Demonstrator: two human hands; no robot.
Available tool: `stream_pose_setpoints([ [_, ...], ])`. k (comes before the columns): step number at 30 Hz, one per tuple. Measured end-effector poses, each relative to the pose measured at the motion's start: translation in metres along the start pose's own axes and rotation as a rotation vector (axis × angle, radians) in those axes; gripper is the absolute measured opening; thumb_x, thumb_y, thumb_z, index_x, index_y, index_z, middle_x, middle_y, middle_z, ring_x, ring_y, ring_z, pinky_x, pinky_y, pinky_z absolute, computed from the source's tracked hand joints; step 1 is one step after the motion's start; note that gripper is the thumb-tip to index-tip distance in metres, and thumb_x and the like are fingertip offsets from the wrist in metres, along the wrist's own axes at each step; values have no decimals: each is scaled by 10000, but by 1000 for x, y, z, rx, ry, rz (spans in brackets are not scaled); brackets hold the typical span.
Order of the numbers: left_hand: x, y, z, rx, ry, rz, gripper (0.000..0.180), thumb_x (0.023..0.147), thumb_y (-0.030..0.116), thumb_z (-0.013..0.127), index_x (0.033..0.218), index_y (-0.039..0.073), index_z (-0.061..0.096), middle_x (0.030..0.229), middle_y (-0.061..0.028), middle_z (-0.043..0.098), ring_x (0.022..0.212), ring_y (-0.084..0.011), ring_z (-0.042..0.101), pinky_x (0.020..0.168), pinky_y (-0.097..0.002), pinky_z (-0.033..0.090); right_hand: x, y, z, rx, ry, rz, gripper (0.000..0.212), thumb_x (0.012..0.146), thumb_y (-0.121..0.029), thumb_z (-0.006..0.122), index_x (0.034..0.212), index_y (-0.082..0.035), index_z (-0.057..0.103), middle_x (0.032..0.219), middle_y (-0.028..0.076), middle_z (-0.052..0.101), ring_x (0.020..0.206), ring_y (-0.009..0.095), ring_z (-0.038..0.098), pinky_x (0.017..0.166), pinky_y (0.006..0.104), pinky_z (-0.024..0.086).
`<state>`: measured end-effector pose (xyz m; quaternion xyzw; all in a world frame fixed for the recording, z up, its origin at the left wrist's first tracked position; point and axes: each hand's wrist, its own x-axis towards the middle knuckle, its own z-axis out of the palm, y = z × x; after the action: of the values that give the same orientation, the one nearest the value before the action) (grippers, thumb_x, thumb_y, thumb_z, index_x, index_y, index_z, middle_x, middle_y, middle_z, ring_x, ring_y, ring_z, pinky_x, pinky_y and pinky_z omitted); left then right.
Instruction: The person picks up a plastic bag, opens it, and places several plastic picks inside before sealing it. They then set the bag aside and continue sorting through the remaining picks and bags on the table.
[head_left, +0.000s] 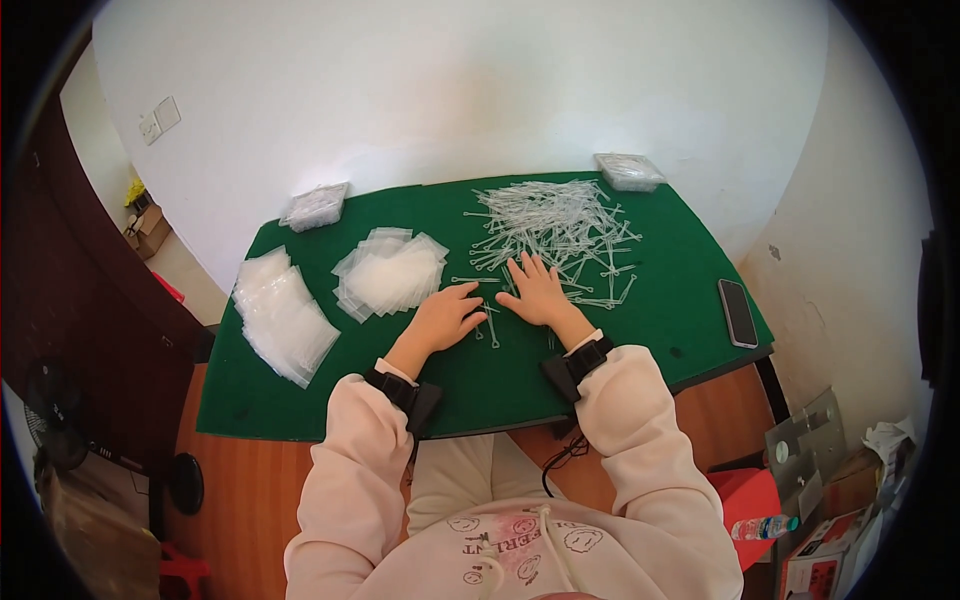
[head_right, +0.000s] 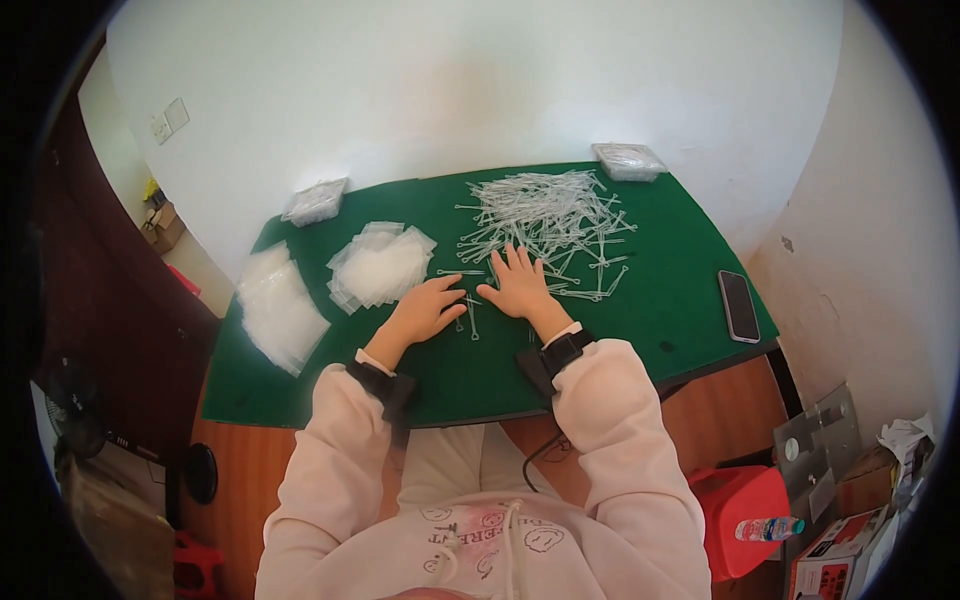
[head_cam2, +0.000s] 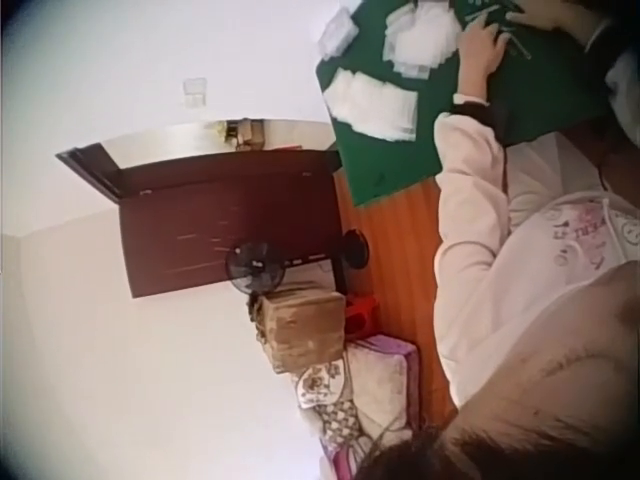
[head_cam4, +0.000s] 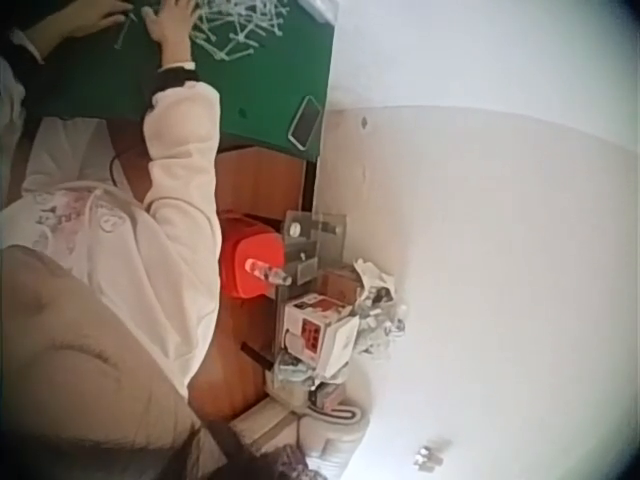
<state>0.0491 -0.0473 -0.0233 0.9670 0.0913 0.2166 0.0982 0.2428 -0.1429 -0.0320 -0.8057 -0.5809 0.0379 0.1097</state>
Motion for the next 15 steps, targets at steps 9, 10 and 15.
stream_pose_setpoints([
  [9,4,-7,-3,-17,78,88,119,724,41,578,828,46,634,877,-73,596,837,-269,563,711,-353,466,-1,-1,-3,32,-1,-123,783,793,-566,469,1363,-68,270,1429,188,185,1331,345,135,1049,527,119],
  [10,4,-6,-3,-6,79,82,117,724,44,578,827,46,633,867,-74,591,830,-270,562,705,-356,465,-2,-2,-4,-12,-40,-87,784,790,-559,481,1360,-63,272,1427,189,188,1330,345,139,1049,526,120],
  [15,6,-4,-3,11,116,70,108,726,54,582,821,50,631,828,-76,573,811,-271,558,693,-362,461,-4,4,-8,52,134,-133,791,776,-533,522,1360,-63,271,1423,193,193,1327,349,142,1047,527,125],
])
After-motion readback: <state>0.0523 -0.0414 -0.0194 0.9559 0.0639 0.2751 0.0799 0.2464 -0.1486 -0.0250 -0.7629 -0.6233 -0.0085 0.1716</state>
